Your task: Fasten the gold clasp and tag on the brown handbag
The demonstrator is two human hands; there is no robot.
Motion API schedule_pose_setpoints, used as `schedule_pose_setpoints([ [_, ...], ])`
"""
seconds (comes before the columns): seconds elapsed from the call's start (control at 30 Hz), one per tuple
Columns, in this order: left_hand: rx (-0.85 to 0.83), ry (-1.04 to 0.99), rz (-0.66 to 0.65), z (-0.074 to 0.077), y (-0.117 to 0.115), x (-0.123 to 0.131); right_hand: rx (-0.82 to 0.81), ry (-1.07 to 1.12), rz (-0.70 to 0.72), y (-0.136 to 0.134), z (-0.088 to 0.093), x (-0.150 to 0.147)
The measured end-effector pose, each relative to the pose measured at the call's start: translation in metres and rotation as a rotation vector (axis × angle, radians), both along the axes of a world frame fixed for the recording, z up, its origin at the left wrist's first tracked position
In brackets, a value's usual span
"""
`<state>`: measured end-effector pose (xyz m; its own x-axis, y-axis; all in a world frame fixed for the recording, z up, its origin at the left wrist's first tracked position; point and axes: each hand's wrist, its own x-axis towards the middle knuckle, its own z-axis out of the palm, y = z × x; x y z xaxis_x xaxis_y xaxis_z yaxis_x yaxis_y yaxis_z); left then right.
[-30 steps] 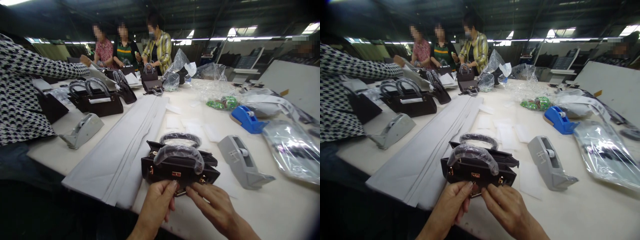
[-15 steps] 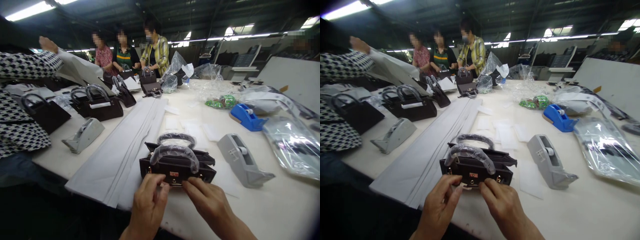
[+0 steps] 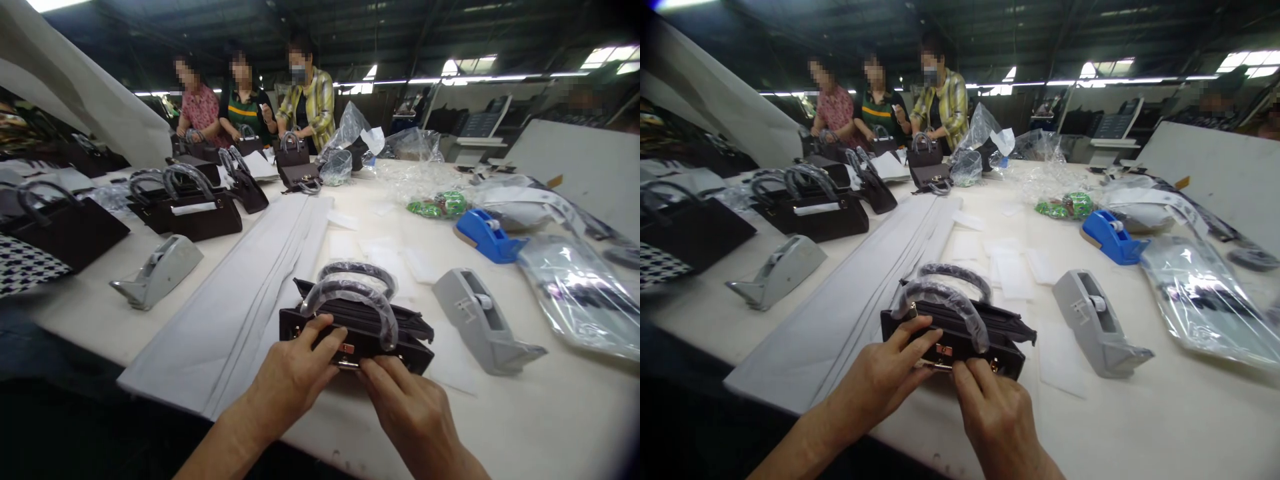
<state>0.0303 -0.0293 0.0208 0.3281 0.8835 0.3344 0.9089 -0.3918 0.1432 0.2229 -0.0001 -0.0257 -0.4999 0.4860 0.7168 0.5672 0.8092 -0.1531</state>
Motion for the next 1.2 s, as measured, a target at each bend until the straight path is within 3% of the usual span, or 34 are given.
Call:
schedule_pose_setpoints([
  [0.17, -0.019, -0.065, -0.064, -0.004, 0.002, -0.003, 0.017, -0.016, -0.021, -0.001, -0.003, -0.002],
  [0.33, -0.033, -0.112, 0.046, -0.009, 0.002, 0.008, -0.052, -0.030, -0.088, -0.003, -0.001, -0.004],
  [0.6, -0.084, -0.015, 0.038, -0.005, -0.001, 0.011, -0.100, -0.085, 0.019, 0.006, -0.002, 0.000],
  [0.73, -0.034, -0.018, 0.068, -0.011, 0.003, 0.014, -0.033, -0.064, -0.014, 0.003, -0.002, -0.001],
  [0.87, 0.052, 0.060, 0.178, -0.014, 0.005, 0.023, -0.075, 0.012, -0.088, -0.001, -0.003, -0.004],
  [0.97, 0.106, 0.137, 0.214, -0.014, 0.006, 0.027, -0.139, 0.070, -0.039, -0.003, -0.010, -0.002],
  [1.07, 0.084, 0.133, 0.197, -0.013, 0.007, 0.027, -0.386, 0.234, 0.045, -0.009, -0.025, -0.004],
  [1.2, -0.008, 0.128, 0.183, -0.004, 0.010, 0.025, -1.116, 0.492, 0.173, -0.017, -0.045, -0.023],
])
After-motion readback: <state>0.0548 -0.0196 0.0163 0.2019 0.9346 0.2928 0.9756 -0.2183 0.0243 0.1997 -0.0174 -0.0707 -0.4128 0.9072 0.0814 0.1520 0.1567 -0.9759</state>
